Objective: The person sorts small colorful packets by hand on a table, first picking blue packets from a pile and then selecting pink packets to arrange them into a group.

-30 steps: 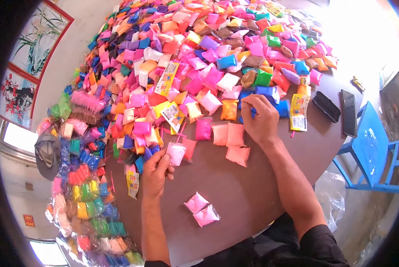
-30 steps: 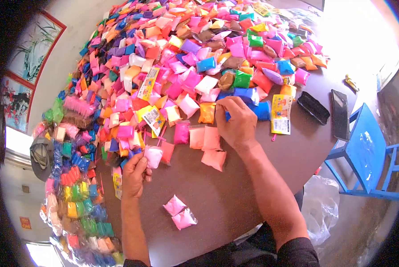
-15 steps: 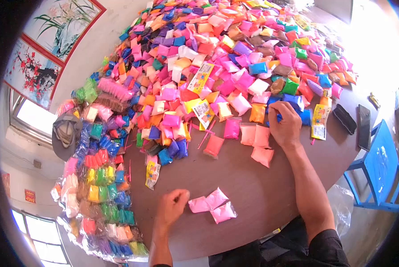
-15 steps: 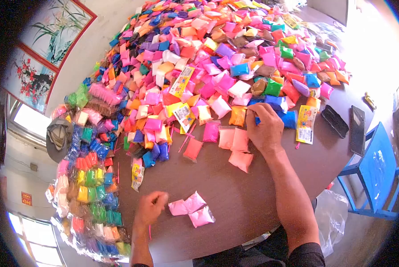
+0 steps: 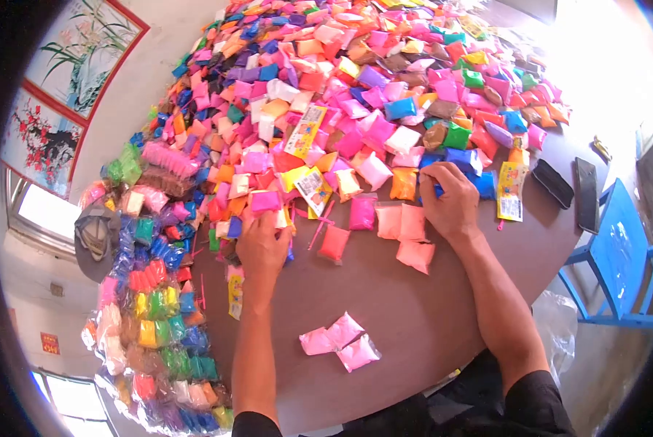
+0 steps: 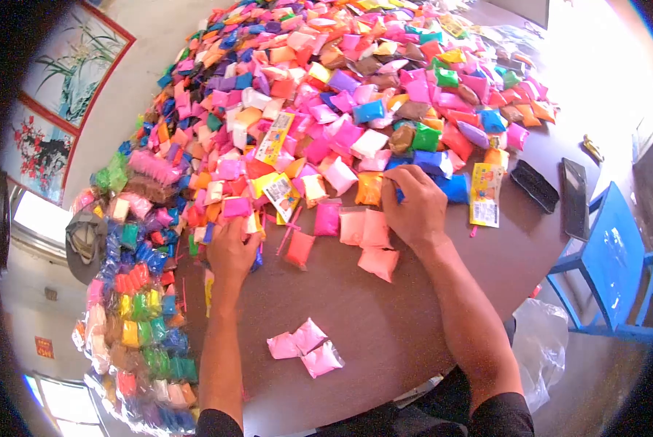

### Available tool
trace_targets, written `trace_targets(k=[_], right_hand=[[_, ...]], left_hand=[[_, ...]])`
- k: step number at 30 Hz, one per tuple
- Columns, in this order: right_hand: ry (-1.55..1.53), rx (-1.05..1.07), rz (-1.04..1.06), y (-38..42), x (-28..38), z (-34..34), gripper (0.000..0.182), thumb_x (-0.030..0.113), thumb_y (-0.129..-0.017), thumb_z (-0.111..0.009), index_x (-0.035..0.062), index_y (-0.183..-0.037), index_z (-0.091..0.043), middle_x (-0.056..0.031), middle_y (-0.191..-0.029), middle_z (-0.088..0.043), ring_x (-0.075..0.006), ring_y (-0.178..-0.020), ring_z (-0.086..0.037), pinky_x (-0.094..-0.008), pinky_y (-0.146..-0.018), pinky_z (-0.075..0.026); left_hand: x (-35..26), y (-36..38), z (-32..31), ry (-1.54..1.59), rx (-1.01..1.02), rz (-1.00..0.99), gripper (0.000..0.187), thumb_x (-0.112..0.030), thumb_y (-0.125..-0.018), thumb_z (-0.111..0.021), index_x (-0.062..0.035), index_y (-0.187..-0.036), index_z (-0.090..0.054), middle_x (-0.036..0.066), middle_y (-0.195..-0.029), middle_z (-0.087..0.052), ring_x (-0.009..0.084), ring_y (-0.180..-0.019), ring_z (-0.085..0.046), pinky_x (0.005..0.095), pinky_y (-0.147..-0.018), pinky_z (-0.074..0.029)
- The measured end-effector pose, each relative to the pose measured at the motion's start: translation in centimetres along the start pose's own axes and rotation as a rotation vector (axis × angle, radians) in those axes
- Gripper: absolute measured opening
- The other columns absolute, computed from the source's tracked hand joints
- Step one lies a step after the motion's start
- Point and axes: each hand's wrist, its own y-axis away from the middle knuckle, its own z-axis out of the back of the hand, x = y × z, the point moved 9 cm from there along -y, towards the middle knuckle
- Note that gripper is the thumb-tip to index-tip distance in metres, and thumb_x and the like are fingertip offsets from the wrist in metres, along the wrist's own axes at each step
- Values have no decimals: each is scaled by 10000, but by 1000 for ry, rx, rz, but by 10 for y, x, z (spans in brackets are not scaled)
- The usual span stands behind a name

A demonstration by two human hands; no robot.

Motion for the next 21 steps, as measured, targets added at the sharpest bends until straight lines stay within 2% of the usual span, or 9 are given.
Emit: trace_targets(k=[4, 5, 8, 9, 12, 15, 18, 19, 21], right_hand=[[8, -13, 22, 0, -2, 0, 62, 87, -926, -741, 74, -986, -754, -111, -970, -753, -325, -880, -757, -415, -761, -600], [12, -11, 26, 0, -2, 0, 63, 87, -926, -740, 75, -986, -753, -112, -971, -754, -325, -882, -758, -415, -760, -600], [21, 11, 0, 3, -3, -3, 69, 96, -928, -737, 80, -992, -757, -115, -979, -757, -328, -890, -760, -414, -757, -598], [17, 10, -15, 2, -5, -4, 69, 99, -929, -737, 80, -992, -759, -115, -980, -757, -328, -890, -760, -414, -756, -598], [20, 7, -57, 0, -6, -1, 67, 119, -937, -736, 85, -989, -761, -110, -983, -757, -325, -892, -760, -416, -761, -598], [10, -9, -68, 1, -8, -2, 69, 115, -933, -735, 93, -993, -763, -104, -988, -756, -323, -894, -757, -417, -771, -599], [9, -11, -8, -1, -2, 0, 72, 112, -929, -737, 90, -993, -763, -104, -982, -754, -329, -892, -754, -421, -770, -599], [14, 3, -24, 0, -3, -1, 65, 112, -930, -738, 88, -987, -757, -106, -976, -752, -335, -892, -751, -424, -768, -597], [26, -2, -11, 0, -3, -3, 61, 109, -932, -736, 86, -985, -754, -108, -975, -750, -336, -891, -751, -425, -766, -595]], left_hand=[[-10, 11, 13, 219, 4, 41, 392, -271, -833, -853, -119, -1180, -753, 180, -1006, -721, 394, -966, -688, 493, -832, -574], [-13, 17, 22, 227, 20, 43, 344, -225, -902, -815, -93, -1214, -755, 118, -1037, -755, 288, -962, -724, 419, -821, -585], [-26, 44, 36, 831, 329, 289, 312, -194, -974, -782, -58, -1251, -741, 57, -1117, -771, 163, -992, -729, 335, -852, -578], [-21, 67, 19, 957, 439, 279, 340, -191, -1014, -760, -22, -1306, -710, 31, -1185, -760, 104, -1013, -702, 298, -887, -576], [-65, 74, 23, 1136, 448, 281, 429, -194, -975, -787, -31, -1358, -686, 73, -1148, -776, 160, -999, -730, 306, -891, -581], [-118, 47, 26, 998, 508, 222, 487, -245, -962, -818, -34, -1377, -674, 102, -1213, -763, 197, -1081, -731, 335, -899, -597], [-147, 34, 35, 928, 401, 80, 484, -254, -949, -845, -24, -1342, -680, 100, -1177, -756, 221, -1160, -704, 360, -949, -599], [-127, 24, 41, 671, 256, 17, 510, -265, -905, -869, -42, -1329, -689, 137, -1219, -739, 296, -1204, -679, 418, -972, -579], [-73, 11, 26, 422, 72, 13, 513, -266, -887, -865, -52, -1321, -695, 160, -1255, -724, 339, -1187, -672, 452, -991, -554]])
